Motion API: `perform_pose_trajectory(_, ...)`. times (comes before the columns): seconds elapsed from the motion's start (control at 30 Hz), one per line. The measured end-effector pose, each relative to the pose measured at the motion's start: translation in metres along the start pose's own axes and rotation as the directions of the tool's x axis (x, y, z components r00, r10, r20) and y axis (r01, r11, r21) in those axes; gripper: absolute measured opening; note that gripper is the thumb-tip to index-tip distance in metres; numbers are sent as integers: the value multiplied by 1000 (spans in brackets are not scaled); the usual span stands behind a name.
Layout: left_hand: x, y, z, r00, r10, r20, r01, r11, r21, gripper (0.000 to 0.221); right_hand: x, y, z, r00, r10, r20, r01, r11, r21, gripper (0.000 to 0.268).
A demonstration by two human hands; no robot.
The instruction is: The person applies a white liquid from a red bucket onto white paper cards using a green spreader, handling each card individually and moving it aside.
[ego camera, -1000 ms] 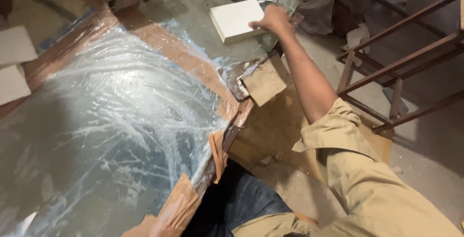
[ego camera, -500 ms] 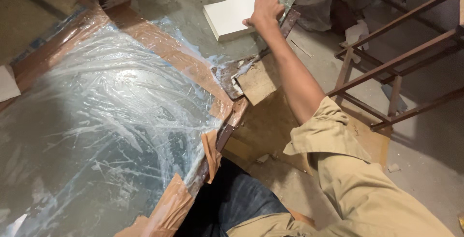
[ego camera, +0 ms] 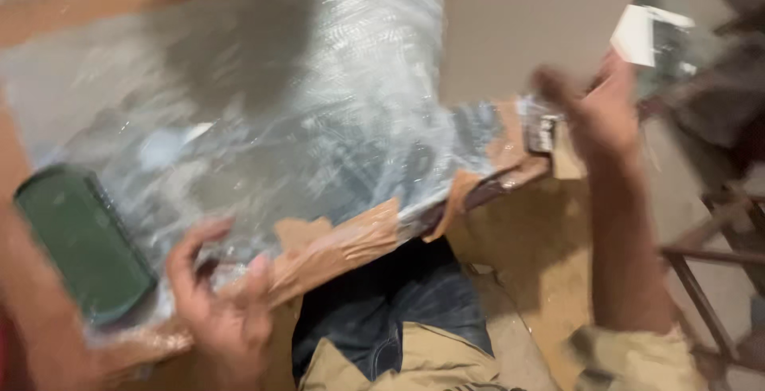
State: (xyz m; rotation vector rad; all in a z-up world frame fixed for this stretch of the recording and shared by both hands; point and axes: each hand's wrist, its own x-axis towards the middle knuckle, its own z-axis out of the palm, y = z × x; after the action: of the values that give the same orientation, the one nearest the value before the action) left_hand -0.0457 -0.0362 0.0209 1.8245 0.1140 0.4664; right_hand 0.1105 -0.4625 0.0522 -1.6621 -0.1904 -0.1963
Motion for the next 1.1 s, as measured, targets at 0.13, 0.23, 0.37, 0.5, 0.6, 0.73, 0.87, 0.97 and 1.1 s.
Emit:
perform_pose_trajectory(0.13,48,21,19,994,-1,105,16,990,-142,71,-29,15,160,968,123,219,-144,986,81,31)
perform_pose_trajectory(0.23,61,14,18,993,-36,109,67,953,-297,48,-41,25,219,935,165,314,-187,982,39,28)
perform_pose_trajectory(0.37,60,-14,11,971,-196,134,235,880,-413,34,-29,32,229,896,69,439,-115,990,79,20)
perform_pose_trajectory(0.5,46,-42,14,980,-180,84,198,929,-314,24,-36,43,229,880,120,459,-178,980,84,21)
perform_pose_trajectory(0.6,42,-53,19,981,-182,62,192,923,-333,26,-44,47,236,889,-15,458,-85,977,197,19)
perform_pose_trajectory(0.73,42,-44,16,958,-281,55,285,921,-266,25,-43,36,240,888,86,452,-62,996,-69,23)
perform_pose_trajectory(0.87,40,-24,-1,939,-267,218,334,862,-381,33,-50,21,221,857,319,406,-323,944,-59,37)
perform_pose_trajectory(0.97,31,-15,-16,879,-265,396,425,813,-398,39,-65,13,198,821,429,376,-459,888,-10,48)
perform_pose_trajectory(1.1,27,-15,-25,781,-339,524,582,698,-416,40,-71,10,174,764,536,360,-601,793,95,53)
